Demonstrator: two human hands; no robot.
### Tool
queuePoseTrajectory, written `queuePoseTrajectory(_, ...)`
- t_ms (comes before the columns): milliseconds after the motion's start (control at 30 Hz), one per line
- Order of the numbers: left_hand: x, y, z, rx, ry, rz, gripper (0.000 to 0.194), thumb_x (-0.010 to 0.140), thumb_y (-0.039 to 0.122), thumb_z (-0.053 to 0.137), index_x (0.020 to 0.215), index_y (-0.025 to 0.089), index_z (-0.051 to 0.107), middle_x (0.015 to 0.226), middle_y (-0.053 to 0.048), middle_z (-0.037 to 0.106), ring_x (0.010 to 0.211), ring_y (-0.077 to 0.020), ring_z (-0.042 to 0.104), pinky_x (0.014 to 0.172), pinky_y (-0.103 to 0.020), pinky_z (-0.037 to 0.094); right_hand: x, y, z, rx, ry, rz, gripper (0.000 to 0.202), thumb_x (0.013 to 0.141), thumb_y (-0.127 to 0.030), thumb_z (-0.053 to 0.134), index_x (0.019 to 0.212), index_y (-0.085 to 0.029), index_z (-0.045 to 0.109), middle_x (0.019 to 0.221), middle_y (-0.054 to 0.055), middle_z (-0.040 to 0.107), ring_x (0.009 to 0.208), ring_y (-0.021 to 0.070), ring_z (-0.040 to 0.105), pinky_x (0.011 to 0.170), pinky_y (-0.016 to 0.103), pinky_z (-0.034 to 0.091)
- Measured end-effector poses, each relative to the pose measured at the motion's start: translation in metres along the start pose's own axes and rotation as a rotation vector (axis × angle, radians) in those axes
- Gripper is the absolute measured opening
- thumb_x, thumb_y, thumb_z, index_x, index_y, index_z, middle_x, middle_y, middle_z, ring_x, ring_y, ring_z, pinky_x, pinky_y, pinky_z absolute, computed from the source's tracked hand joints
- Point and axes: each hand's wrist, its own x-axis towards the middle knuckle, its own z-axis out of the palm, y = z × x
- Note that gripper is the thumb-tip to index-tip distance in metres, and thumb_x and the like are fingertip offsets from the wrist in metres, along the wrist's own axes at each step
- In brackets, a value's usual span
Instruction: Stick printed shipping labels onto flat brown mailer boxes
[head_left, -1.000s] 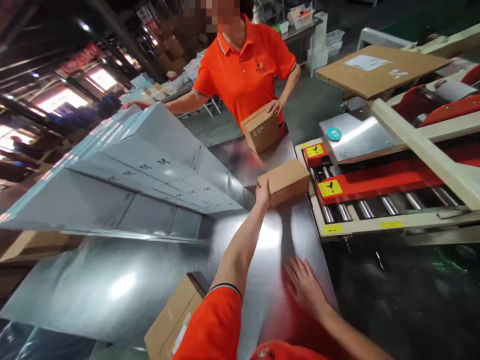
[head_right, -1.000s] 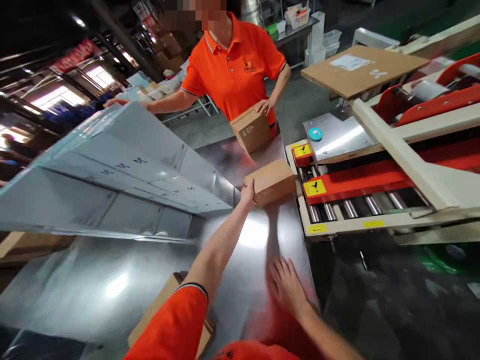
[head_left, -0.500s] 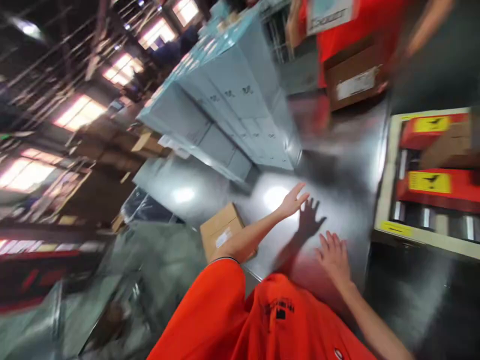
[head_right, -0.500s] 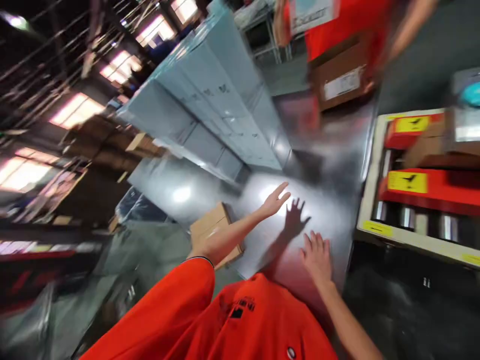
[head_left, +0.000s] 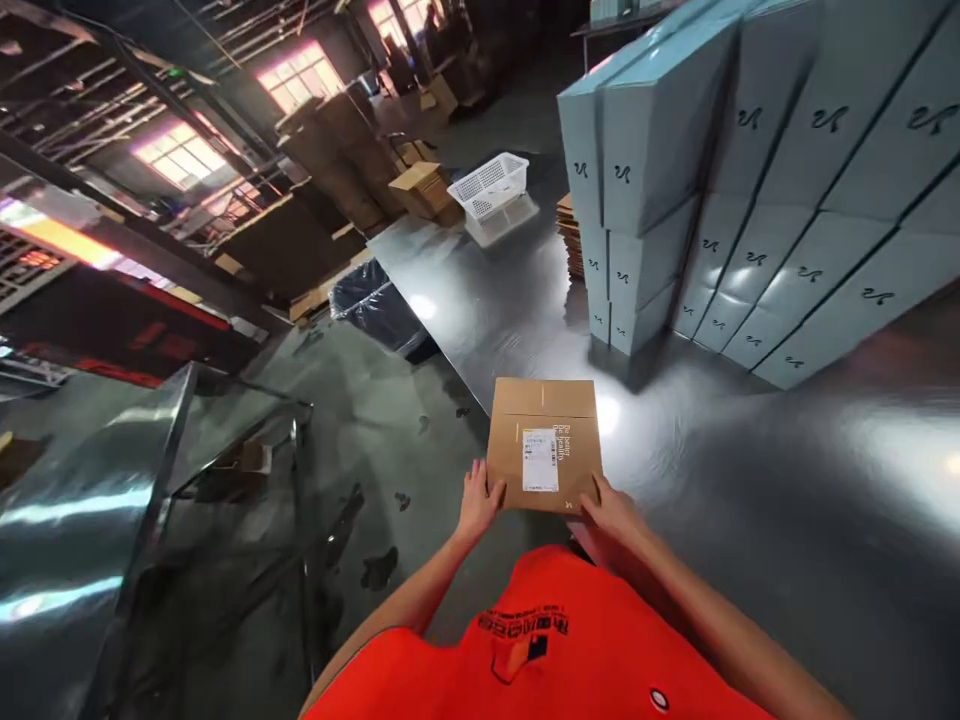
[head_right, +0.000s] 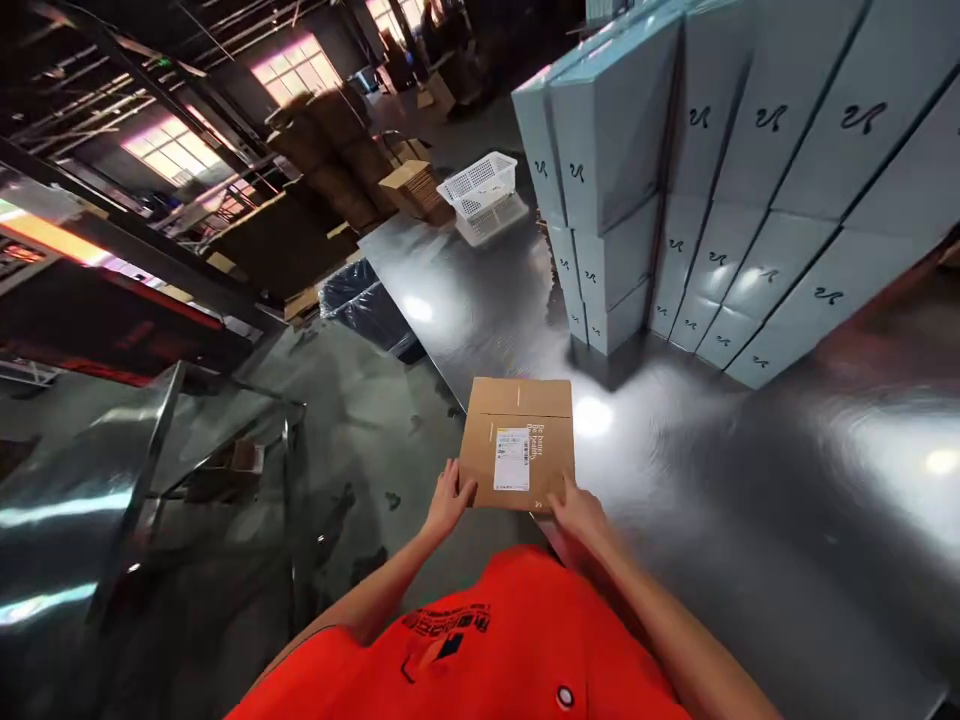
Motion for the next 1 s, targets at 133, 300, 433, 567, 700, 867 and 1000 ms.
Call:
queuePoseTrajectory(133,0.01,0.045,-0.023,-0.483,-0.152,0.233,0.061,0.082,0.039,0.062,0.139,0.018,0.053,0.146,-0.012,0.055,0.138,-0.0305,0.049,0.116,-0.045,0.037,0.017,0.007,-0.055,0.11,0.053,0.037,0.071,0.094,-0.05,0.044,0.15,-0.007,0.04,0.133,0.023,0.062,0.12,0.0287,0.063,0.097,0.04,0.052)
queuePoseTrajectory(300,-0.032,0.125,-0.005,-0.666,-0.671,0.406,0.043,0.077,0.035,0.066,0.116,0.018,0.073,0.125,-0.009,0.072,0.122,-0.0305,0.062,0.111,-0.045,0.043,-0.011,0.034,-0.196,0.428,0.795,-0.089,0.078,0.092,-0.062,0.045,0.155,-0.019,0.028,0.159,0.016,0.034,0.148,0.029,0.032,0.119,0.05,0.03)
queuePoseTrajectory(433,-0.047,0.174,0.036,-0.734,-0.793,0.378,0.035,0.077,0.03,0.06,0.106,0.017,0.077,0.115,-0.008,0.076,0.113,-0.0278,0.066,0.107,-0.044,0.046,-0.082,0.045,-0.247,0.458,0.967,0.063,0.082,0.073,-0.066,0.068,0.138,-0.02,0.047,0.14,0.015,0.053,0.134,0.0329,0.047,0.115,0.051,0.035)
queuePoseTrajectory(567,-0.035,0.233,0.09,-0.789,-0.493,0.371,0.032,0.078,0.024,0.059,0.107,0.016,0.07,0.111,-0.009,0.073,0.106,-0.0225,0.065,0.1,-0.038,0.049,-0.143,0.058,-0.203,0.52,0.932,0.077,0.084,0.073,-0.065,0.069,0.142,-0.025,0.044,0.148,0.012,0.046,0.138,0.0318,0.043,0.112,0.044,0.041)
queuePoseTrajectory(700,-0.034,0.267,0.131,-0.662,-0.394,0.476,0.02,0.088,0.03,0.055,0.092,0.016,0.068,0.1,-0.009,0.071,0.098,-0.0209,0.064,0.097,-0.039,0.05,-0.158,0.085,-0.15,0.479,0.898,0.066,0.11,0.073,-0.069,0.068,0.158,-0.023,0.015,0.153,0.017,0.039,0.14,0.0323,0.042,0.109,0.048,0.043)
queuePoseTrajectory(867,-0.046,0.242,0.118,-0.251,-0.908,1.008,0.023,0.081,0.042,0.071,0.075,0.02,0.072,0.12,-0.01,0.07,0.134,-0.0299,0.05,0.115,-0.044,0.036,-0.145,0.129,-0.149,0.05,1.213,0.098,0.1,0.074,-0.08,0.058,0.148,-0.015,0.041,0.156,0.02,0.035,0.145,0.0384,0.033,0.116,0.06,0.032)
queuePoseTrajectory(1000,-0.037,0.252,0.12,-0.135,-0.726,0.709,0.077,0.062,0.049,0.085,0.128,0.016,0.062,0.136,-0.016,0.06,0.123,-0.0323,0.058,0.105,-0.042,0.047,-0.152,0.166,-0.147,0.074,1.037,-0.155,0.049,0.088,-0.064,0.051,0.108,-0.023,0.07,0.127,0.012,0.066,0.127,0.0359,0.057,0.112,0.06,0.039)
